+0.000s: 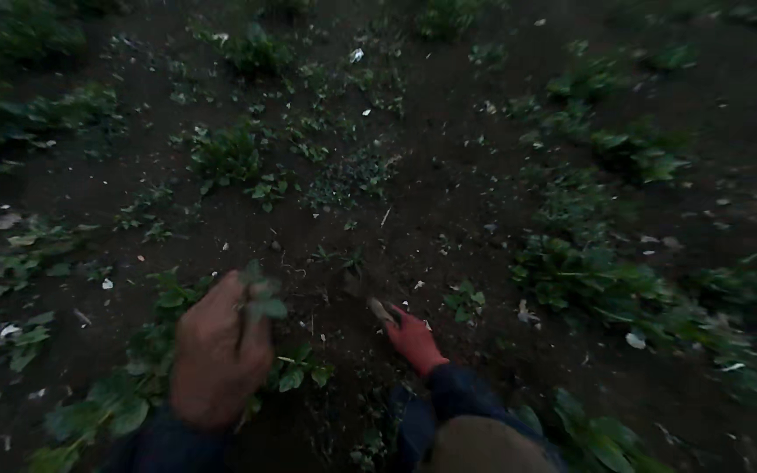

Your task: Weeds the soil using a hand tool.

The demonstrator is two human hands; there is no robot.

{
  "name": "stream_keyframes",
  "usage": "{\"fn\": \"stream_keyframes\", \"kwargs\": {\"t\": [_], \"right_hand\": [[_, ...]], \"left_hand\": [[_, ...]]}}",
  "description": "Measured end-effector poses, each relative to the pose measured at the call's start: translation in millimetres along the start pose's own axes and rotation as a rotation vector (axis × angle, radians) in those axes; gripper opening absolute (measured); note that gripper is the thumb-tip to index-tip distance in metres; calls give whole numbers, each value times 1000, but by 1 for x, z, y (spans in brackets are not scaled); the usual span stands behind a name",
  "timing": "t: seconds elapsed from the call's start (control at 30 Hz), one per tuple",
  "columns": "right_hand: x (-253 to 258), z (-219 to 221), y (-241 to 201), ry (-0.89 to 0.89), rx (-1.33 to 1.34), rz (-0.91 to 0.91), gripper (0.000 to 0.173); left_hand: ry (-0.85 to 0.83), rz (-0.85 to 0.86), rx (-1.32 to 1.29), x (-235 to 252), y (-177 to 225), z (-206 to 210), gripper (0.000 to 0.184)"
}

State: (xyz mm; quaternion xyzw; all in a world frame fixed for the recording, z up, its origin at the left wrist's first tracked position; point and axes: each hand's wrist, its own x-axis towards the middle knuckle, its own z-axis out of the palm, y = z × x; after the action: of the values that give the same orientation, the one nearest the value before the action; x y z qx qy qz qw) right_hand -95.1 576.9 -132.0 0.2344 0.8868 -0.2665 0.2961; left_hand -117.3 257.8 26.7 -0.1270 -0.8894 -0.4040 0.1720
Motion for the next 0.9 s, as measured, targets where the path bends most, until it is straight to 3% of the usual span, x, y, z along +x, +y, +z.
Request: {"fn": "stream_keyframes", "kwargs": {"t": [0.07, 0.17, 0.27, 0.47, 0.7, 0.8, 0.9], "right_hand": [[-26, -15, -18, 21, -116, -17, 51], [-56, -45, -30, 72, -34, -49, 45], [-48, -89, -37, 141, 53, -52, 44], [34, -101, -10, 146, 493, 99, 39], [168, -91, 3, -69, 576, 90, 34], [181, -113, 24, -121, 430, 34, 36], [175, -127, 36, -90, 557, 80, 36]], "left_hand": [[-3, -96, -13, 3, -17, 16, 38], [-60, -290, -53, 5, -46, 24, 34], [-74, -435, -59, 7, -66, 27, 37], [-90, -521, -4, 5, -88, 23, 39], [-24, -683, 219, -8, -97, -5, 49], [-14, -692, 250, -5, -101, 5, 51], [-51, -741, 320, 11, -101, 14, 51]]}}
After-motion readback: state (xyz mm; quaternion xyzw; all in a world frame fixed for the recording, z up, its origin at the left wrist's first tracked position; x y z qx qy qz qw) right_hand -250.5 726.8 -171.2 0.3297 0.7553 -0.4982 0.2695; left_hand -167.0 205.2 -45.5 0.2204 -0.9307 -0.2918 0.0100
